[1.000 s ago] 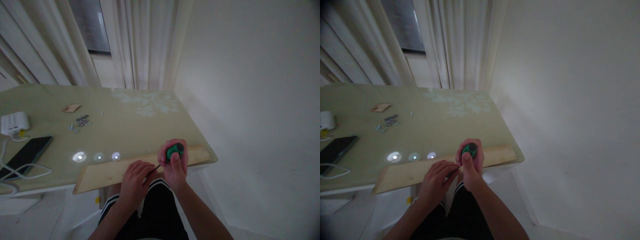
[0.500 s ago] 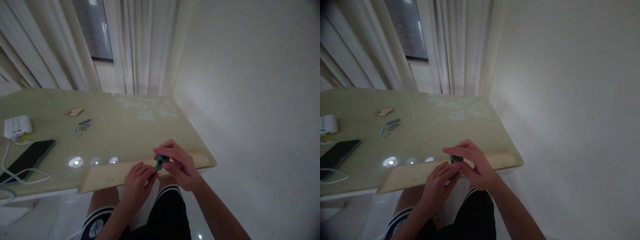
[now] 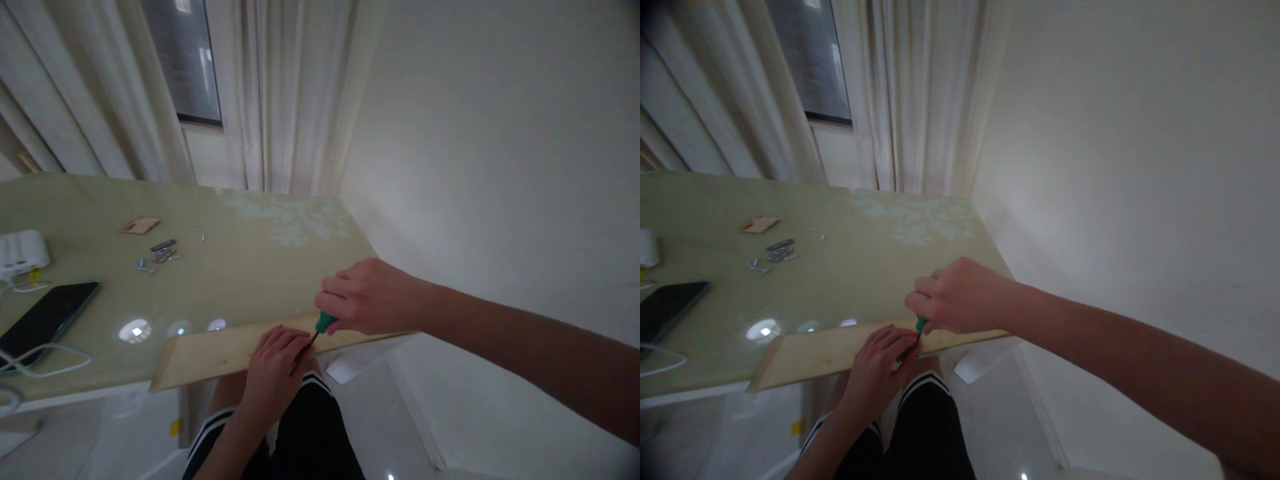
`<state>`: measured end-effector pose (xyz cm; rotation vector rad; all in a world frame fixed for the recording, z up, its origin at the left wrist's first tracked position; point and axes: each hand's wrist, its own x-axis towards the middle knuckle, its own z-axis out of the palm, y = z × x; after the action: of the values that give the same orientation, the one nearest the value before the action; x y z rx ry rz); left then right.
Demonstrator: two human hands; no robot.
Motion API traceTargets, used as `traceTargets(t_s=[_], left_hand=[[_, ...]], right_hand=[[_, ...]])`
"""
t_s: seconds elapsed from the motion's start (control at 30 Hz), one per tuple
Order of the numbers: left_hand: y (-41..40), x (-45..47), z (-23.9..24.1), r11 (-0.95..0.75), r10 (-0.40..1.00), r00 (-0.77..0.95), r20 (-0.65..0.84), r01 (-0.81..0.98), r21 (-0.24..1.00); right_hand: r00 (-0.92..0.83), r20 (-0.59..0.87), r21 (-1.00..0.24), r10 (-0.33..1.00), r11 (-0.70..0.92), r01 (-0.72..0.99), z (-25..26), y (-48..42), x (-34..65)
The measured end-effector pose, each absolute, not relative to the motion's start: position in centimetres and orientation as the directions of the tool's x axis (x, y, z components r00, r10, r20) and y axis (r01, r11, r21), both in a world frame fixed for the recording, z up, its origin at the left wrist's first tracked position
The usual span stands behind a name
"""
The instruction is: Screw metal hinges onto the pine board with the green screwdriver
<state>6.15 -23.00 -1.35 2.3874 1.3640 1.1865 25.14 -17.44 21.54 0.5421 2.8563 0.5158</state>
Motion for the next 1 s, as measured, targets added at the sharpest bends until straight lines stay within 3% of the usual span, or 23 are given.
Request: traceTargets(t_s=[0.07, 0.13, 0.2, 0.3, 0.33, 0.37, 0.47, 0.5, 0.57, 0.67, 0.7, 0.73, 0.87, 0.93, 1.0], left_hand=[[-22.9, 6.2, -1.2, -0.579, 0.778, 0.288, 0.558, 0.674, 0.459], [-22.8, 6.2, -1.0, -0.578, 0.779, 0.301, 0.550, 0.683, 0.446], [-22.8, 6.1, -0.8, -0.574, 0.787, 0.322, 0.526, 0.693, 0.436], [-22.7, 5.9, -0.7, -0.574, 0.795, 0.358, 0.490, 0.703, 0.419], [-22.7, 5.8, -0.7, -0.576, 0.795, 0.365, 0.484, 0.705, 0.414], [-22.7, 5.8, -0.8, -0.577, 0.795, 0.370, 0.480, 0.704, 0.413], [-22.6, 5.7, -0.9, -0.572, 0.803, 0.371, 0.467, 0.701, 0.425], [-22.5, 5.7, -0.9, -0.570, 0.805, 0.370, 0.463, 0.700, 0.431], [-22.5, 5.7, -1.0, -0.570, 0.805, 0.367, 0.465, 0.694, 0.440], [-22.4, 5.7, -1.2, -0.582, 0.792, 0.358, 0.495, 0.688, 0.434], [-22.4, 5.7, -1.3, -0.585, 0.788, 0.357, 0.502, 0.688, 0.429], [-22.4, 5.7, -1.4, -0.587, 0.785, 0.356, 0.507, 0.688, 0.426], [-22.4, 5.6, -1.6, -0.584, 0.790, 0.349, 0.505, 0.680, 0.443], [-22.4, 5.6, -1.5, -0.577, 0.795, 0.337, 0.504, 0.676, 0.458], [-22.5, 5.6, -1.4, -0.575, 0.797, 0.329, 0.507, 0.671, 0.468]], right_hand=[[-0.808, -0.158, 0.399, 0.568, 0.785, 0.474, 22.1, -17.8, 24.5], [-0.725, -0.187, 0.421, 0.663, 0.721, 0.550, 22.7, -18.2, 24.1], [-0.758, -0.264, 0.404, 0.597, 0.782, 0.475, 23.4, -18.5, 23.8], [-0.857, -0.401, 0.317, 0.325, 0.927, 0.203, 24.4, -18.7, 23.4], [-0.855, -0.421, 0.300, 0.303, 0.936, 0.184, 24.5, -18.7, 23.3], [-0.834, -0.425, 0.301, 0.352, 0.924, 0.237, 24.6, -18.8, 23.1], [-0.647, -0.384, 0.346, 0.659, 0.752, 0.561, 24.5, -19.1, 22.5], [-0.612, -0.374, 0.348, 0.697, 0.717, 0.604, 24.5, -19.1, 22.4], [-0.698, -0.393, 0.313, 0.598, 0.801, 0.510, 24.5, -19.0, 22.2], [-0.872, -0.435, 0.239, 0.227, 0.962, 0.131, 24.4, -18.7, 22.3], [-0.877, -0.446, 0.233, 0.182, 0.969, 0.082, 24.3, -18.5, 22.3], [-0.866, -0.446, 0.248, 0.224, 0.961, 0.121, 24.1, -18.4, 22.2], [-0.623, -0.374, 0.357, 0.687, 0.727, 0.587, 23.3, -17.9, 22.2], [-0.629, -0.387, 0.343, 0.674, 0.739, 0.581, 23.3, -17.7, 22.4], [-0.771, -0.445, 0.273, 0.456, 0.889, 0.368, 23.5, -17.9, 22.7]])
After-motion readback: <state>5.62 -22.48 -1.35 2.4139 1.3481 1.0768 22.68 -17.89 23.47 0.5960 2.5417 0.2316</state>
